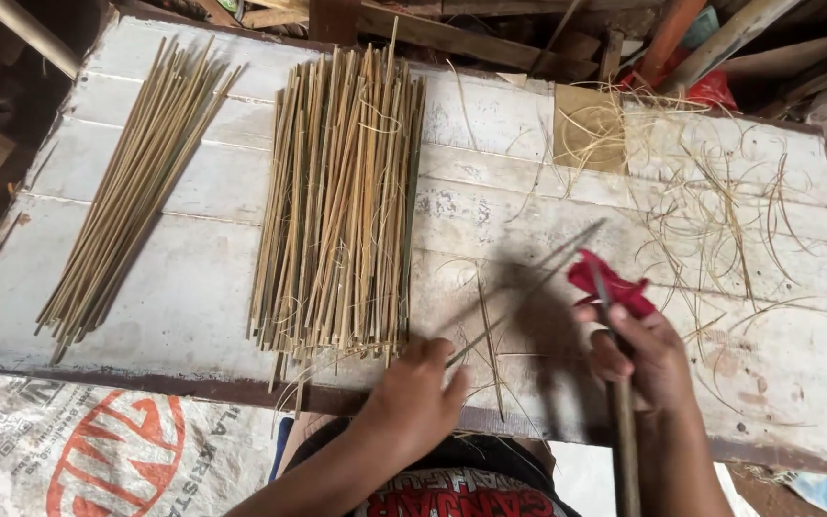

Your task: Manually stripping and smoothing bamboo sticks using a small hand-held blade.

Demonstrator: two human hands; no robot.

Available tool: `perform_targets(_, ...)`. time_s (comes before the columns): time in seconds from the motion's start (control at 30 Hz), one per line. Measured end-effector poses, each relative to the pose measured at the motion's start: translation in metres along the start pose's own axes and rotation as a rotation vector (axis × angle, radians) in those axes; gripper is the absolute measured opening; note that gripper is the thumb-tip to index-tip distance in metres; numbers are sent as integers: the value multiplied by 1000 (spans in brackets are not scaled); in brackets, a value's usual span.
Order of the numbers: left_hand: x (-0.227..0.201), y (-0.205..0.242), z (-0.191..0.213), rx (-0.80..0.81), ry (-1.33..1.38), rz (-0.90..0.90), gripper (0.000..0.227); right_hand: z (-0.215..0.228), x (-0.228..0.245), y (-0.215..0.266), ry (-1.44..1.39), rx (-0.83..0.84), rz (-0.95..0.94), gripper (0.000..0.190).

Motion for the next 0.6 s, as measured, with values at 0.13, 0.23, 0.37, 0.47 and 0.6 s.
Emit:
perform_targets(0.13,-5,-52,-29,-127,-210,-218,62,59,-4,25,27,-275,63,34)
perform_targets(0.23,-21,-88,-39,-252,-412,-263,60,75,-1,41,82,-352,91,20)
perform_targets(0.37,-45,-107,-32,-137,-171,-156,17,82,0,56,95,-315,92,24)
perform_targets(0.47,-82,-129,-7,-178,-21,-239,28,90,2,62,87,-349,92,23)
perform_targets(0.6,-139,-126,42,-398,71,-395,48,88,6,64,20,-388,104,16)
Point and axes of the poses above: each hand's wrist, its own y-axis away from the middle knuckle, its own z-axis out of the back of the hand, x = y × z, the point moved 7 cm from there along -y, towards the middle knuckle, and after that the axes turned 10 degrees about y, right-handed, at the moved point
